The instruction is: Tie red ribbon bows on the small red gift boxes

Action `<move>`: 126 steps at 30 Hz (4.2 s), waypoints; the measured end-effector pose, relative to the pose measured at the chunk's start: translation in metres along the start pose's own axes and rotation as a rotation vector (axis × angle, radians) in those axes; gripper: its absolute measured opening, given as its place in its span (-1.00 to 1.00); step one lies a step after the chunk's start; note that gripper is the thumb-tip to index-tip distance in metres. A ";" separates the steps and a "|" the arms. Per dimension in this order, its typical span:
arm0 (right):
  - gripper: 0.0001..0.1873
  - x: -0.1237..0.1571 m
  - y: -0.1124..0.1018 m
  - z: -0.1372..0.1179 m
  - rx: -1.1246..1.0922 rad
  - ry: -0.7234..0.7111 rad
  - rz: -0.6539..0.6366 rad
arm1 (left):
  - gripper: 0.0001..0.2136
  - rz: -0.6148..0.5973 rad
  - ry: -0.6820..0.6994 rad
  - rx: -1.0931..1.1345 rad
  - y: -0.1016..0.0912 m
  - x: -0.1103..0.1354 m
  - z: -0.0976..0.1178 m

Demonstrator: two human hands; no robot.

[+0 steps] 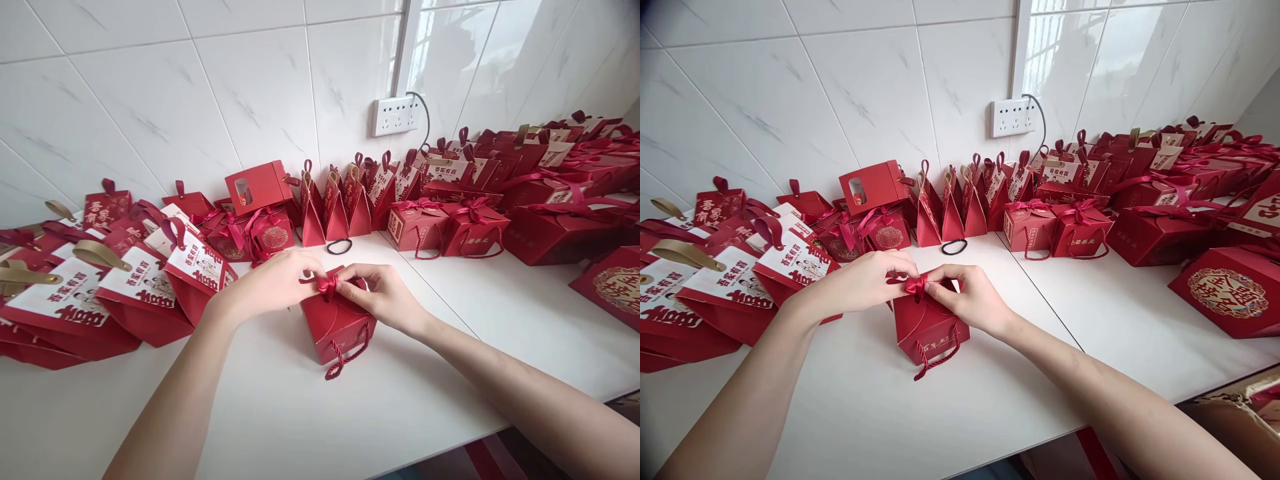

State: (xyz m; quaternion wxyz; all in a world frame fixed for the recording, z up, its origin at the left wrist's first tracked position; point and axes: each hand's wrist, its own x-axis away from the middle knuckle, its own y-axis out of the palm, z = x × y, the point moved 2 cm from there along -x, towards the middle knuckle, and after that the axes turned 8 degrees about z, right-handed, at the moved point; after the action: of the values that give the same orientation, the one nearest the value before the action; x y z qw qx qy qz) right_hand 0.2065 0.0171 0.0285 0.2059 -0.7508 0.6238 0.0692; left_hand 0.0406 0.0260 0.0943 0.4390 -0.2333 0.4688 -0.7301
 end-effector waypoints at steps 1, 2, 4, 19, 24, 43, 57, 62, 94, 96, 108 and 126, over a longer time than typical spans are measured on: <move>-0.79 0.000 0.000 0.000 0.004 -0.001 0.006 | -0.78 0.013 0.020 -0.016 0.000 0.000 0.002; -0.79 0.000 0.000 0.000 0.008 -0.002 0.012 | -0.80 0.027 0.032 -0.026 0.000 0.001 0.003; -0.80 0.001 -0.001 0.000 0.019 -0.005 0.032 | -0.85 0.044 0.027 -0.016 0.001 0.001 0.006; -0.82 0.000 -0.001 -0.001 0.066 -0.022 0.087 | -0.70 0.060 -0.096 -0.052 0.000 0.012 0.017; -0.81 -0.001 -0.002 -0.001 0.062 -0.018 0.091 | -0.77 0.089 -0.072 -0.034 -0.001 0.012 0.019; -0.85 -0.001 -0.001 0.004 -0.047 -0.042 0.084 | -0.86 0.025 -0.204 0.177 0.005 0.005 0.008; -0.95 -0.003 -0.001 0.006 -0.126 -0.086 0.042 | -0.89 -0.027 -0.257 0.274 0.002 -0.001 0.010; -0.79 0.000 -0.005 -0.001 0.058 -0.182 -0.045 | -0.89 -0.030 -0.307 0.238 0.000 0.001 0.010; -0.92 -0.005 -0.015 -0.005 0.212 -0.200 -0.100 | -0.82 0.012 -0.335 0.083 -0.011 0.011 0.010; -0.92 -0.005 -0.018 -0.007 0.218 -0.185 -0.123 | -0.83 0.029 -0.328 0.054 -0.012 0.015 0.013; -0.87 -0.006 -0.025 -0.009 0.310 -0.219 -0.181 | -0.81 -0.100 -0.389 0.062 -0.009 0.024 0.015; -0.75 -0.008 -0.031 -0.010 0.370 -0.209 -0.212 | -0.75 -0.029 -0.273 -0.188 -0.007 0.026 0.012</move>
State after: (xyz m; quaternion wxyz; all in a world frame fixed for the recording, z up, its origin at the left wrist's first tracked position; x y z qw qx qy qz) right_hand 0.2327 0.0246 0.0477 0.4094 -0.7504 0.5189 0.0089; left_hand 0.0341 -0.0009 0.1040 0.4641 -0.3772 0.4678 -0.6508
